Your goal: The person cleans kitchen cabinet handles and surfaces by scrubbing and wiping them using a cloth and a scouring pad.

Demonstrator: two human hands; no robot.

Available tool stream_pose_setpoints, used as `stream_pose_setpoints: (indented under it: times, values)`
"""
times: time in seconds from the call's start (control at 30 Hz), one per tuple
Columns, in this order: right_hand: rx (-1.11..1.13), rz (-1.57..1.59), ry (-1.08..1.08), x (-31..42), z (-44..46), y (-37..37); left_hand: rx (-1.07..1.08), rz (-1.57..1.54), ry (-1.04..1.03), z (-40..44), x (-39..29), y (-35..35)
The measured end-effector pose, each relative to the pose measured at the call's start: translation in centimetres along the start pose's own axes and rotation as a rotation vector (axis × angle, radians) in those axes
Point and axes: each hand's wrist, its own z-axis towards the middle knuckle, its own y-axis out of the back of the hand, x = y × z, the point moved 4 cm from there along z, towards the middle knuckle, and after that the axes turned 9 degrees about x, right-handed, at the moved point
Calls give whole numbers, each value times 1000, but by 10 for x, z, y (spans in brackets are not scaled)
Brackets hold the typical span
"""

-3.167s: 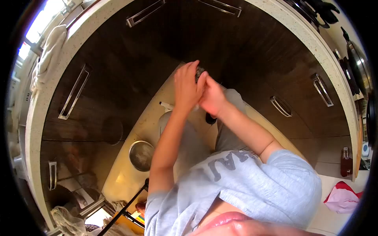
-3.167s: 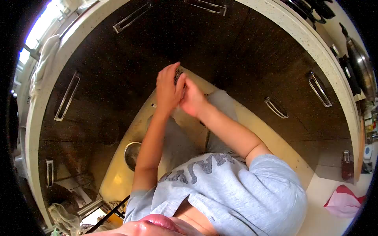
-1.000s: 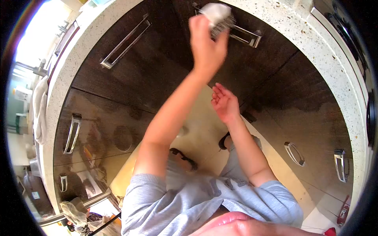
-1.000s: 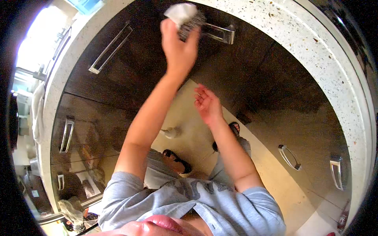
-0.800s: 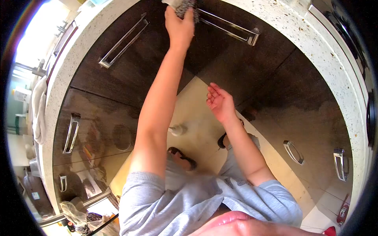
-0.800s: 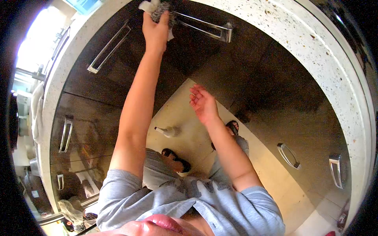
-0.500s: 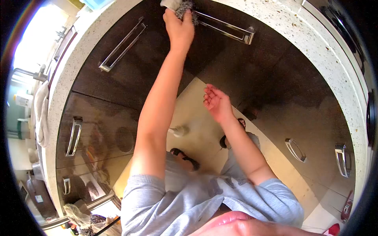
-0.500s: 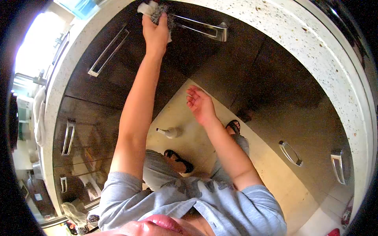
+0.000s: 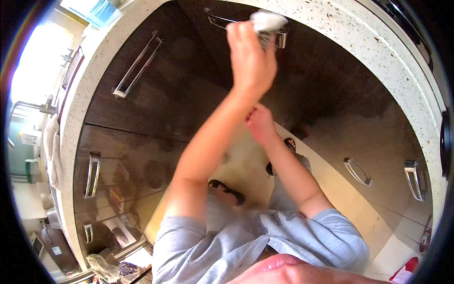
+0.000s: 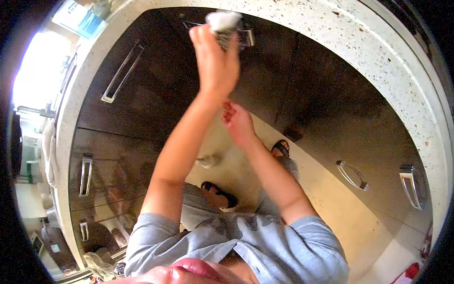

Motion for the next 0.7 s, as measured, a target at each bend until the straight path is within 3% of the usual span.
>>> stream_pose_setpoints:
  times: [0.07, 0.13, 0.17, 0.27, 0.3, 0.4, 0.47, 0.53, 0.6, 0.67, 0.7]
  values:
    - [-26, 60, -37, -4, 3, -1, -30, 110, -61, 6, 17, 7]
    - [-64, 60, -7, 0, 0, -3, -187, 37, 183, 9, 50, 12]
    - [-85, 59, 1, 1, -2, -5, -210, 23, 206, 7, 53, 10]
    - [-63, 57, 63, 5, 6, -9, 3, 156, -35, -6, -19, -8]
    - [-58, 61, 79, 1, 5, -8, -56, 93, -60, -8, -26, -8]
    - [-80, 75, -34, -1, 3, -1, -64, 197, -58, 3, 17, 6]
    - [-112, 60, -27, 1, -3, -4, -177, -47, 254, 8, 63, 16]
    - [-105, 38, 1, 7, -2, -4, -131, 160, 47, 6, 29, 7]
    - [-76, 49, 78, 4, 5, -5, -7, 107, -124, -12, -19, -10]
    - [-78, 45, 62, 0, 5, -2, -9, 55, -121, -10, 0, -6]
    - [-86, 38, 14, 0, 3, -3, -12, 17, 23, -7, 13, -2]
